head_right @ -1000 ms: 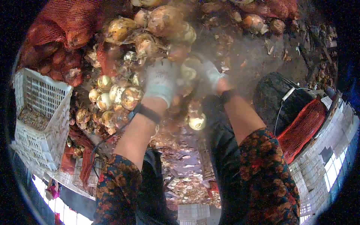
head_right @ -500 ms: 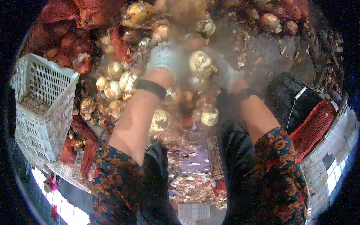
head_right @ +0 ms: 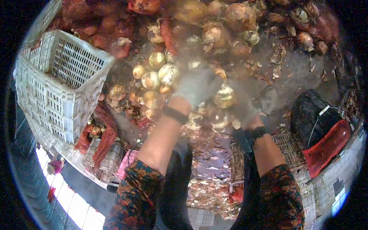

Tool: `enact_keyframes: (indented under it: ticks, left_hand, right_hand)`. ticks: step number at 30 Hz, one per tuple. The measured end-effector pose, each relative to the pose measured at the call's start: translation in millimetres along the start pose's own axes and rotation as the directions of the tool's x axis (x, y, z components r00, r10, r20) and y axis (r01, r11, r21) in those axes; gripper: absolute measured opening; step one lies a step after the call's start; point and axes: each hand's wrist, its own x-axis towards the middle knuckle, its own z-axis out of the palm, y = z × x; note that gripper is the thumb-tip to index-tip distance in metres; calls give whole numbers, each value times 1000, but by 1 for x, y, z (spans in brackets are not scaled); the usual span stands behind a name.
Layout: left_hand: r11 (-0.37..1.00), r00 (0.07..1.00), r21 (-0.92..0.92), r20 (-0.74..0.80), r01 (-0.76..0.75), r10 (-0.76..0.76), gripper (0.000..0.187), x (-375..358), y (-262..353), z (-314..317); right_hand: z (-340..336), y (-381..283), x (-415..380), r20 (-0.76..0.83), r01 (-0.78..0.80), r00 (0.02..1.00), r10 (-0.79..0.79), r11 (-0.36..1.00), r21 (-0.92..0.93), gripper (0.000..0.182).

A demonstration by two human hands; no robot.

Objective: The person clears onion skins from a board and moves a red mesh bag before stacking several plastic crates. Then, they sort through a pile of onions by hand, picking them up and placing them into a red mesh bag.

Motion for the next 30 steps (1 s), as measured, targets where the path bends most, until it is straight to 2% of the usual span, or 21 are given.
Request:
enact_keyframes:
  ticks: [2, 4, 5, 6, 8, 10, 11, 13, 15, 16, 17, 18, 20, 21, 22, 23, 24, 25, 27, 29, 30]
  left_hand:
    - [999, 998, 16, 54, 30, -31, 36, -25, -2, -17]
    - [991, 997, -127, 76, 38, -29, 32, -57, -11, -18]
    - [979, 996, -199, 86, 41, -24, 30, -73, -17, -15]
    - [972, 1000, -234, -21, 5, -10, 27, -87, -23, -12]
    - [950, 974, -301, -227, -79, 9, 22, -117, -33, -2]
    - [968, 984, -251, -172, 9, -54, 21, -145, -40, 1]
    - [973, 985, -223, -148, 51, -85, 20, -160, -43, 1]
    - [954, 962, -254, -180, 158, -207, 22, -193, -40, 0]
    - [898, 948, -333, -33, 288, -317, 30, -212, -27, -23]
    - [903, 949, -350, -99, 248, -299, 32, -223, -27, -27]
    - [908, 944, -362, -165, 212, -286, 34, -236, -29, -28]
    - [912, 933, -371, -232, 176, -274, 36, -243, -30, -35]
    - [970, 907, -220, -379, 105, -184, 40, -247, -22, -64]
    - [988, 886, -137, -445, 76, -130, 42, -246, -16, -82]
    - [985, 870, -142, -468, 99, -155, 44, -244, -11, -102]
    - [996, 867, -68, -493, 51, -78, 48, -240, -3, -131]
    - [1000, 835, -3, -550, 11, -11, 50, -237, 4, -154]
    - [998, 797, 68, -601, -17, 55, 52, -235, 8, -177]
    - [933, 718, 356, -664, 59, 208, 54, -225, 9, -240]
    - [870, 674, 456, -704, 186, 225, 57, -217, -2, -272]
    - [840, 659, 486, -718, 243, 225, 57, -211, 1, -289]
  right_hand:
    - [26, -1, -6, -8, 30, 1000, -30, 997, -71, 45]
    - [53, 1, -13, -42, 93, 994, -98, 989, -118, 52]
    - [52, 9, -11, -43, 154, 985, -170, 956, -250, 59]
    - [51, 18, -9, -44, 207, 970, -241, 902, -378, 68]
    - [50, 49, -10, 41, 362, 926, -375, 855, -372, 60]
    - [66, 53, -13, 116, 385, 917, -380, 773, -505, 59]
    - [80, 50, -14, 129, 324, 940, -316, 704, -632, 61]
    - [103, 51, -28, 155, 235, 972, -177, 698, -677, 67]
    - [128, 57, -27, 26, 62, 991, -132, 278, -959, 75]
    - [141, 61, -28, -39, -34, 993, -108, 40, -999, 79]
    - [162, 36, -40, -159, -134, 984, -78, 256, -957, 81]
    - [166, 28, -47, -21, 19, 986, -163, 241, -970, 78]
    - [174, 16, -62, 265, 323, 914, -308, 156, -933, 74]
    - [182, 1, -71, 251, 301, 945, -211, 257, -918, 74]
    - [193, -16, -81, 242, 266, 964, -111, 352, -897, 74]
    - [201, -29, -91, 241, 219, 971, -9, 444, -869, 74]
    - [196, -32, -94, 279, 285, 957, -81, 443, -850, 65]
    - [187, -45, -89, 270, 307, 951, -148, 375, -875, 60]
    - [161, -76, -73, 267, 341, 923, -277, 263, -903, 50]
    - [126, -99, -70, 82, 276, 947, -310, 659, -700, 43]
    - [117, -135, -69, 2, 233, 940, -341, 638, -733, 47]
